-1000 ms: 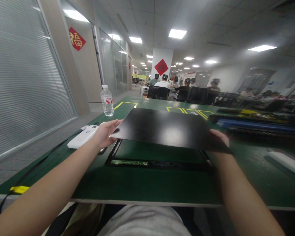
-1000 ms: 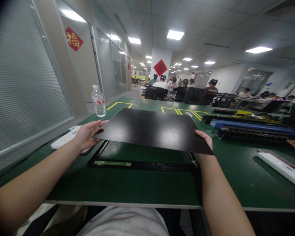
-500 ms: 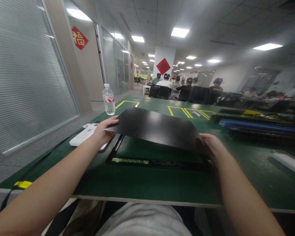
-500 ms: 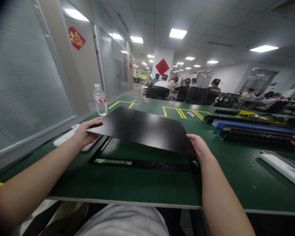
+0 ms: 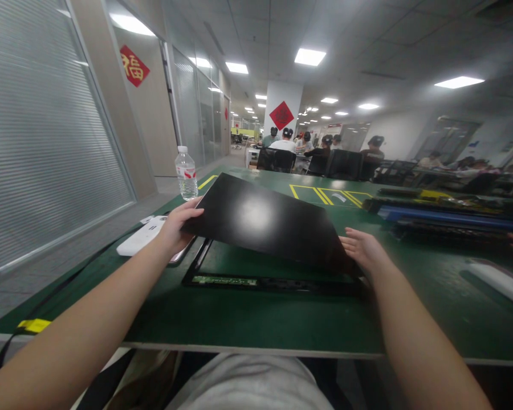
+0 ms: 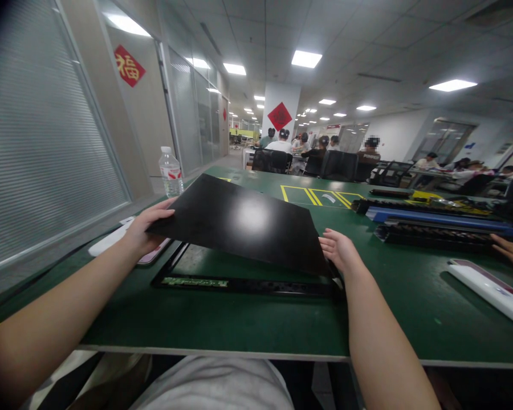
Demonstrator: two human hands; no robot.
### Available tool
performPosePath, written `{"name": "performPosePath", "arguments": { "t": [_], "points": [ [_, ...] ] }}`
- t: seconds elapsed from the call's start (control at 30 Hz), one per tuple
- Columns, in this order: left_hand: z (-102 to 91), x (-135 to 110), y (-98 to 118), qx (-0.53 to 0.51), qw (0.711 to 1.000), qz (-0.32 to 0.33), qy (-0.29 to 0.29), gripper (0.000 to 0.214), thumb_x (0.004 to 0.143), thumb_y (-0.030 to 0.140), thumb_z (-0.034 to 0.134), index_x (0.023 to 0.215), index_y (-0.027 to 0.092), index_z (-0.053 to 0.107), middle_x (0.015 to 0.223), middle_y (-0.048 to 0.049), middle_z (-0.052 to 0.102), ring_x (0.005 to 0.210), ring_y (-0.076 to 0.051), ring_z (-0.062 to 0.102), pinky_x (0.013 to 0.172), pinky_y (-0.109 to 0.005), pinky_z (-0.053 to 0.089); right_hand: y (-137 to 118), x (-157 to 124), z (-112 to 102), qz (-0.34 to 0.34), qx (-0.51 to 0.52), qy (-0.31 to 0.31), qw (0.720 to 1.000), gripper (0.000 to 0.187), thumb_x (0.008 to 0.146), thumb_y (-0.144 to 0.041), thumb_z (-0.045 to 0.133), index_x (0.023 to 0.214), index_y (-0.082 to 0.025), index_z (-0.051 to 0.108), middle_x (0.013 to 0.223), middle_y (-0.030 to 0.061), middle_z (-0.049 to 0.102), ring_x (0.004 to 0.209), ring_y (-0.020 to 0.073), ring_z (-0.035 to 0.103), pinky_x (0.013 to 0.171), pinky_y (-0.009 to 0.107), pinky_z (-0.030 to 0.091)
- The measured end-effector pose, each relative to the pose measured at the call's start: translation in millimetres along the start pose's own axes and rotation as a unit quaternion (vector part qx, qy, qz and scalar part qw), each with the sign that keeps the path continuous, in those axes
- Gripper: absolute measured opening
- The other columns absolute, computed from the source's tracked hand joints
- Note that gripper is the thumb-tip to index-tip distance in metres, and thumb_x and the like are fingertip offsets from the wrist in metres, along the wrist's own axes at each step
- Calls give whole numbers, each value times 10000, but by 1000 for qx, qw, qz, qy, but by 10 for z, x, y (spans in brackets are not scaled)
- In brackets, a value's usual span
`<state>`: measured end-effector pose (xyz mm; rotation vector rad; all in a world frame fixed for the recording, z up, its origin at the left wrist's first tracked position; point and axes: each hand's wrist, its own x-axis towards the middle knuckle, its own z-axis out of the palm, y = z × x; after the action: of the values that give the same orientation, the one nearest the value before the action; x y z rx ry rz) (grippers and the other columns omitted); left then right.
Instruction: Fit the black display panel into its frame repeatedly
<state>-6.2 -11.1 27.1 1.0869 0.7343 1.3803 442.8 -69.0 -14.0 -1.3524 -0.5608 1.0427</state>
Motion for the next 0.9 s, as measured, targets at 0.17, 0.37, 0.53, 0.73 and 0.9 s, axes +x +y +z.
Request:
{"name": "performPosePath", "arguments": {
  "t": [0.17, 0.37, 0.53, 0.73, 0.9],
  "points": [
    [-3, 16, -39, 1, 1000, -8, -2, 584, 567, 147, 747, 1150, 122, 760, 885, -67, 799, 717, -218, 728, 595, -248, 562, 27, 21, -9, -5, -29, 18, 999, 287, 850, -170, 563, 1137, -172, 560, 775, 116, 722, 651, 210, 697, 598, 289, 560],
    [-26, 26, -52, -13, 1000, -8, -1, 446, 581, 161, 735, 1022, 113, 781, 842, -63, 787, 657, -186, 694, 578, -235, 547, 30, -25, 26, -23, -54, 27, 998, 307, 842, -163, 569, 1149, -175, 579, 748, 95, 730, 634, 189, 695, 602, 268, 554],
    [-35, 12, -54, -2, 1000, -13, -7, 428, 593, 152, 742, 1019, 114, 755, 833, -47, 767, 658, -173, 677, 580, -235, 544, 43, -17, 23, -46, -72, 40, 996, 296, 819, -180, 585, 1113, -187, 613, 730, 76, 733, 638, 179, 688, 607, 257, 539],
    [-36, -4, -53, 11, 998, -52, 22, 460, 548, 120, 745, 1002, 168, 688, 821, -5, 731, 636, -157, 666, 539, -225, 531, 69, 28, 3, -60, -122, 53, 989, 291, 791, -207, 605, 1080, -199, 641, 709, 58, 738, 548, 139, 599, 473, 205, 417],
    [8, -13, -38, 42, 990, -129, 40, 480, 458, 63, 695, 914, 207, 653, 756, 6, 700, 599, -185, 666, 508, -259, 535, 84, 73, -24, -70, -131, 68, 987, 263, 772, -205, 617, 1034, -191, 645, 680, 67, 734, 496, 124, 523, 429, 200, 343]
  ]
}}
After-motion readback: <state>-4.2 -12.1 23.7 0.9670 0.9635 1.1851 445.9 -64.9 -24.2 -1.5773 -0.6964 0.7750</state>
